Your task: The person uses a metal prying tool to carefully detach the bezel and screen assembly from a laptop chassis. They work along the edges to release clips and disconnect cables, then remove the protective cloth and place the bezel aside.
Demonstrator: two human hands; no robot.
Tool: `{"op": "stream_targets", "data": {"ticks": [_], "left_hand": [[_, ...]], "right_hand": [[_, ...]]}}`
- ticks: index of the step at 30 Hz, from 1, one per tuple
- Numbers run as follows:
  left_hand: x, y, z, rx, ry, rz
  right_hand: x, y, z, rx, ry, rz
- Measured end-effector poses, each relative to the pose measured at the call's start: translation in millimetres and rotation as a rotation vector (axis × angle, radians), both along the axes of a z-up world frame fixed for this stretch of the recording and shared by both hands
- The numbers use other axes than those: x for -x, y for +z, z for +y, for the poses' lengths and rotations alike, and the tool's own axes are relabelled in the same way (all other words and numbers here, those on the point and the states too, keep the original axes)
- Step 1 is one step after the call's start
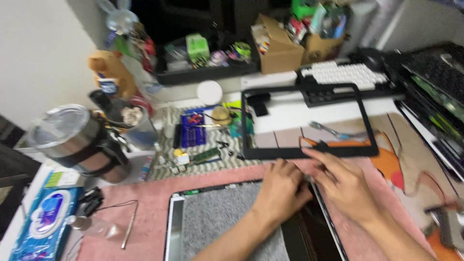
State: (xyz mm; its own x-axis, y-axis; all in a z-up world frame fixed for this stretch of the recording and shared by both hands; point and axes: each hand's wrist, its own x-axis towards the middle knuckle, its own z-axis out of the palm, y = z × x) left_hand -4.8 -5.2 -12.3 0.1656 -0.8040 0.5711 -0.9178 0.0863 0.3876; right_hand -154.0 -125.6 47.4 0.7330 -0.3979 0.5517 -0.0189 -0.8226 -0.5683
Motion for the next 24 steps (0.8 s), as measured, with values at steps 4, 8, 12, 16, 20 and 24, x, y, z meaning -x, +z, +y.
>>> {"op": "stream_targets", "data": {"ticks": [4,8,12,16,20,24], "left_hand": [[-1,12,7,0.081,0.018,0.078],[-1,22,12,0.036,0.040,0.105],[0,25,13,-0.002,0.051,0.125],[1,25,13,-0.027,0.050,0.130],[-1,18,11,-0.026,0.055,0.132],[-1,18,11,-0.025,0.064,0.148]], "right_hand": [[-4,2,0,0.058,-0.055,-0.154],[-5,5,-1,-0.010,-0.032,-0.185],[-9,8,-4,-0.091,0.035,-0.209],[-10,10,-2,-0.120,0.055,-0.189],[-10,11,-2,-0.117,0.065,-0.161],[-10,14,-2,-0.178,0.068,-0.142]]}}
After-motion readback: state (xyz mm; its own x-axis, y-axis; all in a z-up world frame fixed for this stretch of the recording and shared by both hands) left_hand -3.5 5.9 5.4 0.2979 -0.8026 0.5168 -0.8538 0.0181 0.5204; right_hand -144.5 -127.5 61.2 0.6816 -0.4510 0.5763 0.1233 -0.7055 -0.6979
